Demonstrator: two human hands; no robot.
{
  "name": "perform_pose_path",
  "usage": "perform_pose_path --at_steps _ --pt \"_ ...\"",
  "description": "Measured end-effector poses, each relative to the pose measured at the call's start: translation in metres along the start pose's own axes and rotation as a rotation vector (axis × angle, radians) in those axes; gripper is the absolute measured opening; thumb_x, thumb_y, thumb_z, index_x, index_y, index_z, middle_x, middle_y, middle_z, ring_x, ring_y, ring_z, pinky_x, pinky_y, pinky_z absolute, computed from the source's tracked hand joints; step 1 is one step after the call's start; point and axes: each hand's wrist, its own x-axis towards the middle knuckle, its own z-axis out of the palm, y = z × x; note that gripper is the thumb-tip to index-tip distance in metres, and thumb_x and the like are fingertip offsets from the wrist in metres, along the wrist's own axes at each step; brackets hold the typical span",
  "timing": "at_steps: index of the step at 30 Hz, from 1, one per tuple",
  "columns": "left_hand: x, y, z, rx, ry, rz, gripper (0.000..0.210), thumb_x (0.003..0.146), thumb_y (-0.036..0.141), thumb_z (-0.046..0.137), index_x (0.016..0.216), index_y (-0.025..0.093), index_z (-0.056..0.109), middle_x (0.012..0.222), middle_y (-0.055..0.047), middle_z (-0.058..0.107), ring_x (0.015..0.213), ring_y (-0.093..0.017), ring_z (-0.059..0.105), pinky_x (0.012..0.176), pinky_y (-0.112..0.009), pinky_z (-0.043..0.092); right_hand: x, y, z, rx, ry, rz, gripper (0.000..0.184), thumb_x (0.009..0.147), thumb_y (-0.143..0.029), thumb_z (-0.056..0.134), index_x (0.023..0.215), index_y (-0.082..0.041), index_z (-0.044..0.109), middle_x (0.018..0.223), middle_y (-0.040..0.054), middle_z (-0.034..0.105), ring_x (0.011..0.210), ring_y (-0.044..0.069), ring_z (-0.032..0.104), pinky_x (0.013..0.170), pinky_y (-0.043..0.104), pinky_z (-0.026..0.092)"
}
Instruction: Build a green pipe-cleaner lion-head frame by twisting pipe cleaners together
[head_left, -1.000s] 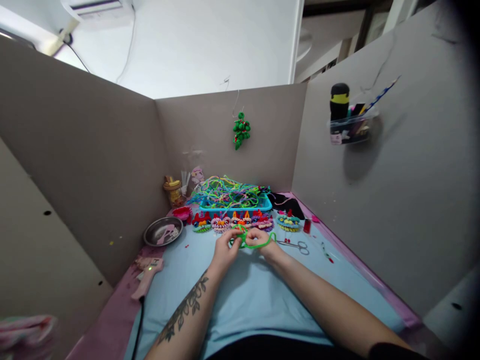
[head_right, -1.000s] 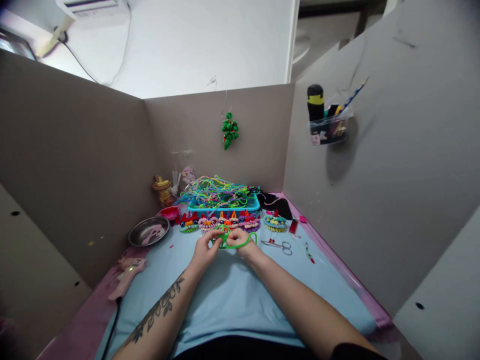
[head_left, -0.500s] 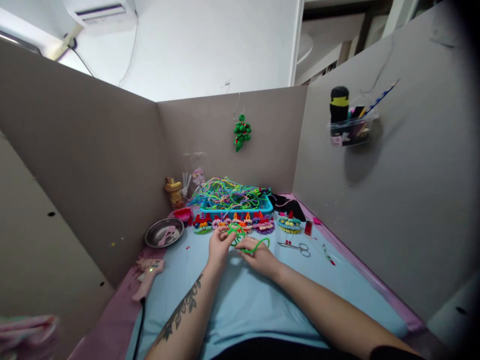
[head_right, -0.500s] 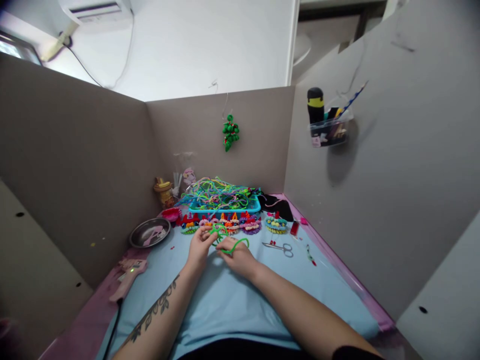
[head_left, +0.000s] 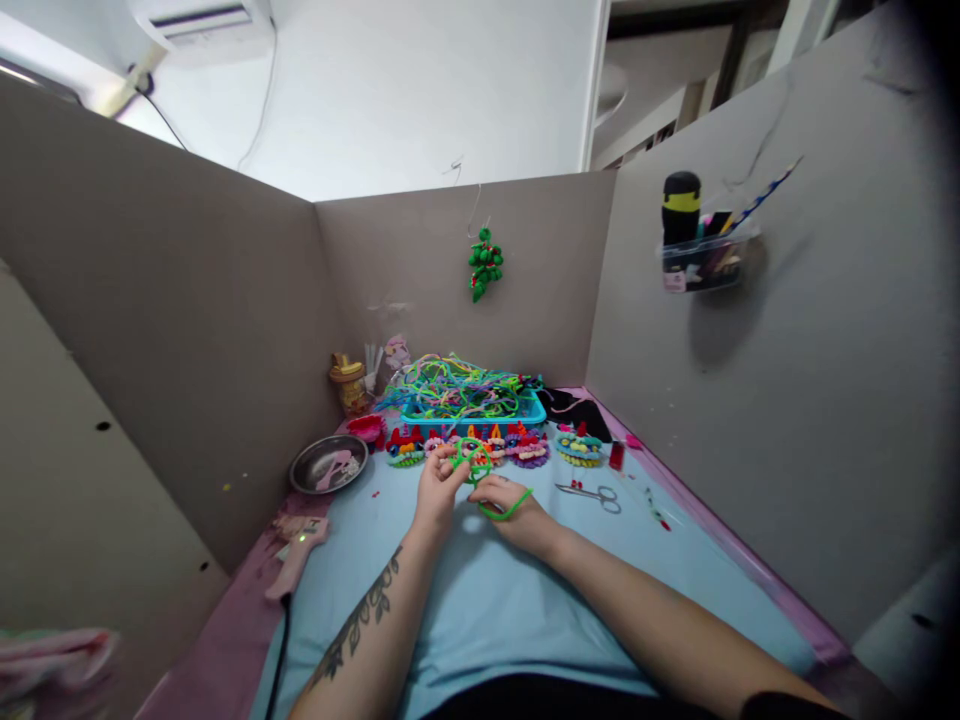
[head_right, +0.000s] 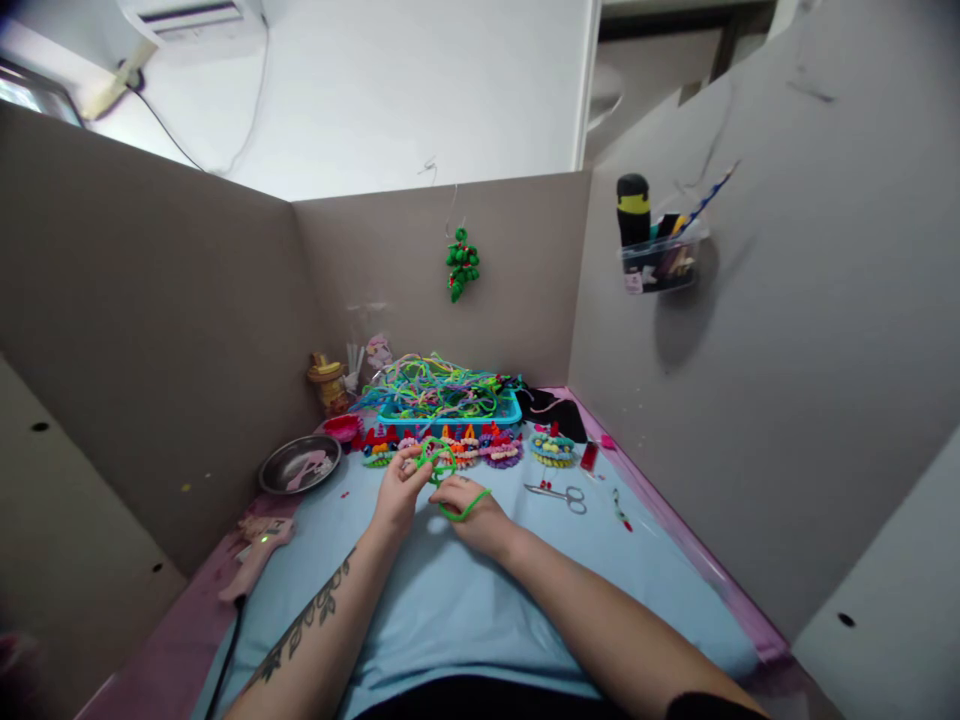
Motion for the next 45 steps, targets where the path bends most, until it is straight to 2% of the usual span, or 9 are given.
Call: perform_pose_path --at_steps 10,17,19,21,24,26,33,40,45 --pt "-0.002 -0.002 0.004 0.124 -0.024 0.101 0.039 0.065 0.028 0.070 0.090 0.022 0.041 0.055 0.010 0.043 0.050 -0.007 0.047 0.053 -0.020 0.034 0.004 -0.012 -0.004 0.088 -0.089 -0.038 0.022 0.081 -0.011 0.048 0.090 -0.023 0.064 0.087 0.0037 0.061 0.082 0.015 0.058 0.075 0.029 0.048" --pt "0.004 -0.005 -0.004 0.117 0.043 0.074 0.042 0.065 0.032 0.070 0.091 0.022 0.039 0.057 0.009 0.049 0.052 -0.009 0.051 0.053 -0.020 0.035 0.000 -0.012 -0.011 0.134 -0.100 -0.078 0.024 0.083 -0.014 0.044 0.094 -0.023 0.063 0.095 0.0059 0.063 0.090 0.016 0.059 0.082 0.032 0.047" --pt "0.005 -0.004 -0.005 0.059 0.059 0.043 0.044 0.063 0.033 0.071 0.092 0.021 0.039 0.062 0.006 0.055 0.057 -0.010 0.056 0.057 -0.022 0.038 0.000 -0.009 -0.008 0.189 -0.044 0.008 0.027 0.083 -0.015 0.041 0.102 -0.023 0.059 0.095 0.0060 0.064 0.088 0.016 0.060 0.081 0.033 0.048" --pt "0.006 -0.004 -0.004 -0.001 0.065 0.014 0.047 0.063 0.034 0.072 0.093 0.020 0.039 0.069 0.003 0.060 0.063 -0.013 0.060 0.063 -0.024 0.041 0.001 -0.007 -0.003 0.311 0.076 0.217 0.027 0.084 -0.020 0.041 0.106 -0.021 0.055 0.088 0.0052 0.064 0.074 0.015 0.062 0.070 0.031 0.051" --pt "0.006 -0.005 -0.002 -0.063 0.059 -0.010 0.046 0.064 0.032 0.071 0.095 0.020 0.039 0.075 0.000 0.064 0.070 -0.013 0.062 0.069 -0.025 0.042 0.006 -0.001 0.005 0.560 0.202 0.543 0.023 0.081 -0.030 0.047 0.098 -0.018 0.055 0.076 0.0023 0.063 0.053 0.011 0.057 0.051 0.024 0.048" --pt "0.006 -0.007 0.000 -0.093 0.047 -0.025 0.046 0.064 0.030 0.072 0.095 0.019 0.039 0.077 -0.001 0.065 0.071 -0.013 0.062 0.070 -0.025 0.042 0.009 0.003 0.009 0.710 0.198 0.654 0.022 0.076 -0.033 0.054 0.090 -0.016 0.058 0.070 0.0008 0.062 0.049 0.009 0.053 0.046 0.021 0.043" --pt "0.001 -0.010 0.004 -0.176 -0.032 -0.075 0.045 0.063 0.030 0.073 0.092 0.019 0.041 0.070 0.001 0.063 0.059 -0.011 0.060 0.061 -0.023 0.041 0.010 0.007 0.013 1.169 0.172 0.769 0.026 0.067 -0.030 0.067 0.087 -0.017 0.057 0.074 0.0023 0.064 0.048 0.007 0.050 0.043 0.018 0.036" --pt "0.002 -0.014 0.002 -0.193 -0.054 -0.064 0.043 0.066 0.029 0.071 0.094 0.020 0.041 0.080 -0.002 0.065 0.067 -0.013 0.062 0.067 -0.026 0.042 0.012 -0.002 0.011 1.119 0.265 0.812 0.030 0.066 -0.030 0.069 0.087 -0.018 0.051 0.072 0.0007 0.064 0.046 0.007 0.049 0.040 0.017 0.031" --pt "-0.001 -0.008 0.004 -0.217 -0.131 -0.029 0.039 0.067 0.026 0.070 0.093 0.019 0.042 0.074 0.001 0.064 0.065 -0.011 0.060 0.069 -0.025 0.041 0.010 0.003 0.007 1.397 0.105 0.938 0.015 0.070 -0.022 0.063 0.081 -0.016 0.054 0.055 -0.0036 0.055 0.046 0.006 0.048 0.046 0.017 0.036"
